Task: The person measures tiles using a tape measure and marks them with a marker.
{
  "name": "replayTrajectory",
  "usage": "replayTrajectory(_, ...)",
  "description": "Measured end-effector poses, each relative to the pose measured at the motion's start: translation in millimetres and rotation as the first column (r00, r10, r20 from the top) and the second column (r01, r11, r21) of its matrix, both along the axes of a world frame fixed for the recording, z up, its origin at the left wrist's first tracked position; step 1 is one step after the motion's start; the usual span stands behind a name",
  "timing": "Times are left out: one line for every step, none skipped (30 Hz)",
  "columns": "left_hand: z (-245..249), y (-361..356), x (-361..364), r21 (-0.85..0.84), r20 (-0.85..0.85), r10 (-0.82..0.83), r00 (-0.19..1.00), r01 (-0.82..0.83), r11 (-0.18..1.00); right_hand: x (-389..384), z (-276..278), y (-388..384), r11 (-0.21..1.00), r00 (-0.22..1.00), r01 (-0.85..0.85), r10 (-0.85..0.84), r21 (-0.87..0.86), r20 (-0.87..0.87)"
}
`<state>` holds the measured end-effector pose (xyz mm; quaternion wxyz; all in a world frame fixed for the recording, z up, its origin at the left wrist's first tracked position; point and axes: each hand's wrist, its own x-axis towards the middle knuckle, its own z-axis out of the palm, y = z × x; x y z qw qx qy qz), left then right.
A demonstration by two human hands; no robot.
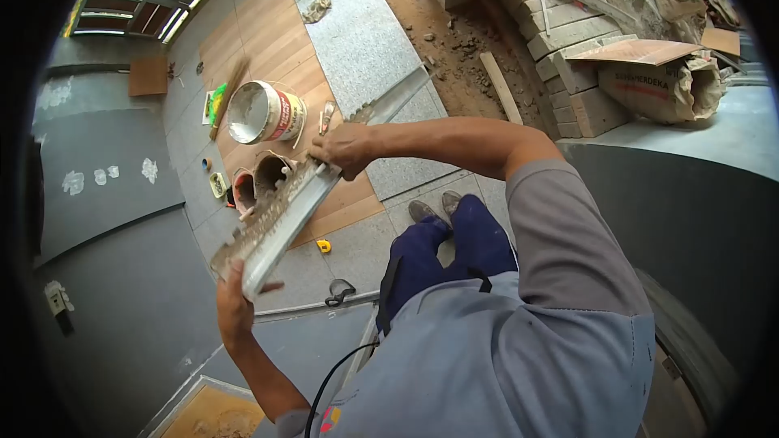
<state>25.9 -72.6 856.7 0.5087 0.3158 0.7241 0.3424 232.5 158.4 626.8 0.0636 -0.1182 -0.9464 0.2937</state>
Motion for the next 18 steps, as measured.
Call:
replayTrajectory(-4,-7,12,-0.030,-0.025,0.056,0.998,-0.057,0.998,-5,-16,-1,0.996,0.998,-0.056,0.054,-0.062,-0.035)
replayTrajectory(-16,-19,16,-0.079,-0.054,0.099,0.994,-0.103,0.992,-9,-32,-1,0.995,0.996,-0.085,0.083,-0.048,-0.038)
replayTrajectory(-37,-33,18,-0.098,-0.028,0.123,0.992,-0.125,0.987,-14,-48,-3,0.993,0.993,-0.113,0.111,-0.039,-0.044)
replayTrajectory(-61,-48,18,-0.119,-0.006,0.146,0.989,-0.146,0.982,-19,-62,-5,0.990,0.989,-0.137,0.136,-0.031,-0.052)
replayTrajectory(-85,-64,23,-0.156,0.014,0.186,0.983,-0.181,0.971,-21,-68,-5,0.987,0.986,-0.159,0.161,-0.036,0.048)
replayTrajectory(-114,-76,32,-0.187,0.038,0.230,0.972,-0.219,0.958,-24,-86,-2,0.979,0.977,-0.205,0.204,0.019,0.066)
replayTrajectory(-146,-84,42,-0.176,0.070,0.268,0.961,-0.252,0.952,-27,-110,0,0.964,0.965,-0.255,0.249,0.070,0.083)
replayTrajectory(-178,-92,51,-0.167,0.103,0.303,0.947,-0.284,0.944,-30,-136,0,0.946,0.951,-0.304,0.293,0.118,0.102)
replayTrajectory(-215,-100,58,-0.173,0.124,0.336,0.934,-0.313,0.934,-36,-164,0,0.938,0.938,-0.319,0.292,0.134,0.187)
replayTrajectory(-256,-107,63,-0.173,0.148,0.364,0.919,-0.339,0.925,-39,-191,5,0.932,0.931,-0.330,0.294,0.152,0.217)
replayTrajectory(-299,-115,67,-0.192,0.205,0.413,0.887,-0.378,0.906,-40,-218,9,0.925,0.923,-0.340,0.295,0.166,0.246)
replayTrajectory(-343,-122,75,-0.215,0.260,0.465,0.846,-0.419,0.882,-41,-243,14,0.917,0.912,-0.357,0.301,0.179,0.277)
replayTrajectory(-382,-126,83,-0.234,0.273,0.459,0.845,-0.404,0.884,-41,-266,19,0.898,0.895,-0.394,0.327,0.197,0.303)
replayTrajectory(-420,-127,91,-0.252,0.284,0.451,0.846,-0.387,0.887,-41,-293,22,0.890,0.890,-0.401,0.322,0.216,0.322)
replayTrajectory(-459,-122,99,-0.265,0.301,0.437,0.848,-0.366,0.892,-39,-323,29,0.882,0.884,-0.406,0.312,0.240,0.347)
replayTrajectory(-498,-120,108,-0.292,0.328,0.451,0.830,-0.365,0.884,-36,-340,32,0.870,0.874,-0.419,0.310,0.260,0.373)
replayTrajectory(-534,-124,117,-0.330,0.352,0.472,0.808,-0.365,0.871,-36,-359,35,0.848,0.838,-0.463,0.325,0.256,0.439)
replayTrajectory(-565,-124,127,-0.364,0.371,0.493,0.787,-0.365,0.857,-32,-379,35,0.835,0.828,-0.466,0.294,0.293,0.478)
